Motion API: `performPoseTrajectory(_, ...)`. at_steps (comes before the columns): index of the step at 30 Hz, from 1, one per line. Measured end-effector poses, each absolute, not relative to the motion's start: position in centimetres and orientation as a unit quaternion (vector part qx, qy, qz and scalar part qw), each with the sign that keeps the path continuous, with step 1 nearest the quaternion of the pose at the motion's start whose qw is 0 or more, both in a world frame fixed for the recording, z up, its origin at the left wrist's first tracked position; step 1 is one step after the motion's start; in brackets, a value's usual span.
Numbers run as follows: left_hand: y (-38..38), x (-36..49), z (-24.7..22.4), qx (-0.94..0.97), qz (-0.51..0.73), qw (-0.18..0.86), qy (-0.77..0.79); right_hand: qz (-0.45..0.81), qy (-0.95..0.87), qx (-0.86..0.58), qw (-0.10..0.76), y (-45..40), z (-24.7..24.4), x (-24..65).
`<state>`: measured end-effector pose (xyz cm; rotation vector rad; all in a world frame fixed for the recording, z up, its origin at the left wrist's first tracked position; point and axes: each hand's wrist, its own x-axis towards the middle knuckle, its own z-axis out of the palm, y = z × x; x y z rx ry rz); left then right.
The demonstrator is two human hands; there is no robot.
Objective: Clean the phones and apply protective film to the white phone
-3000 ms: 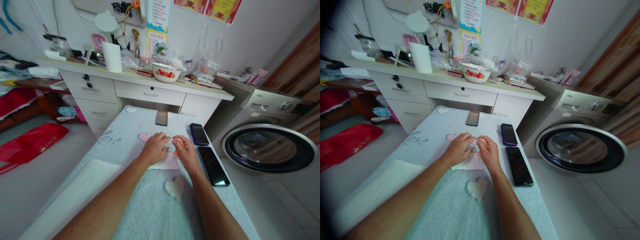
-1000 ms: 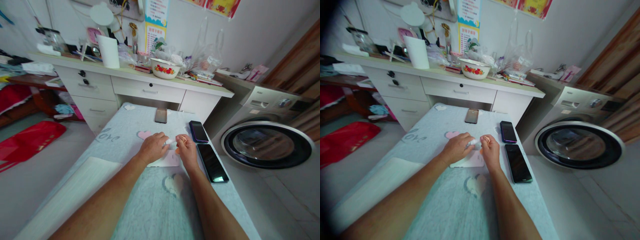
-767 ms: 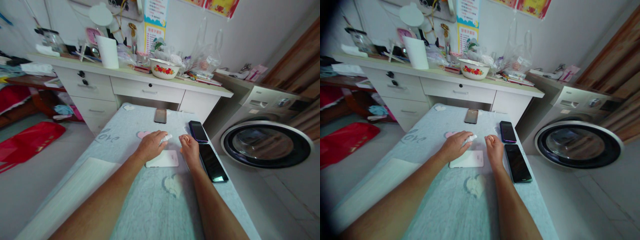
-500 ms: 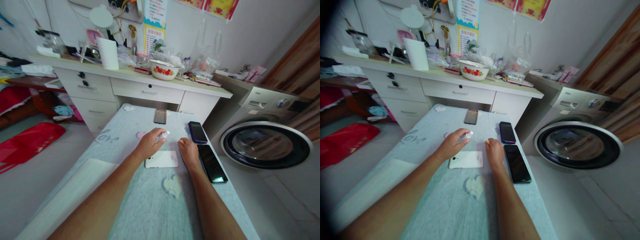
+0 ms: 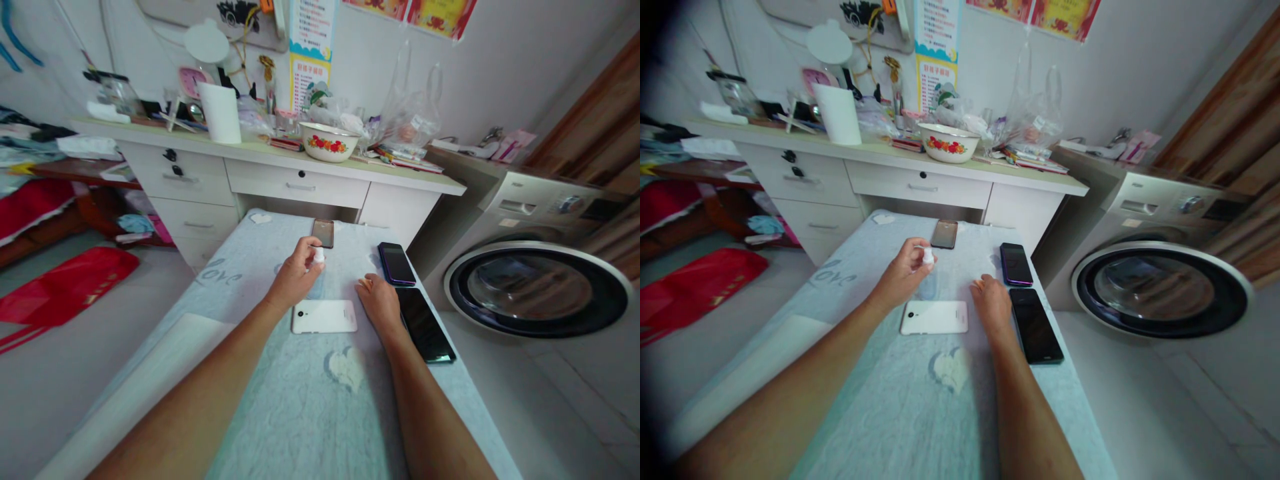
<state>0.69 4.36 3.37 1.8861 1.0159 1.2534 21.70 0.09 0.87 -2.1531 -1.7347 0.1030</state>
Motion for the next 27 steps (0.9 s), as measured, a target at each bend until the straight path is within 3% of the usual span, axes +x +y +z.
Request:
performPoseTrajectory(7, 4.1, 0.6, 3.3, 0.726, 0.467, 0.272, 0.425, 0.026, -0.582, -0.773, 0.251, -0.6, 2.8, 20.9)
performPoseTrajectory(12, 3.2, 0.6, 3.8, 0.767, 0.43, 0.226, 0.419, 0.09, -0.581, -0.713, 0.382, -0.9, 3.0, 20.6)
performPoseTrajectory(16, 2.9, 0.6, 3.6, 0.797, 0.416, 0.208, 0.385, 0.211, -0.555, -0.619, 0.514, -1.1, 2.8, 19.3)
performPoseTrajectory(19, 3.0, 0.5, 3.3, 0.81, 0.419, 0.176, 0.371, 0.385, -0.483, -0.536, 0.576, -1.4, 2.8, 17.8)
performPoseTrajectory(23, 3.3, -0.1, 3.2, 0.819, 0.416, 0.085, 0.386, 0.533, -0.388, -0.47, 0.587, -1.4, 2.4, 16.7)
performPoseTrajectory(27, 3.5, -0.8, 3.3, 0.832, 0.374, 0.01, 0.409, 0.568, -0.371, -0.452, 0.579, -1.2, 1.6, 16.7)
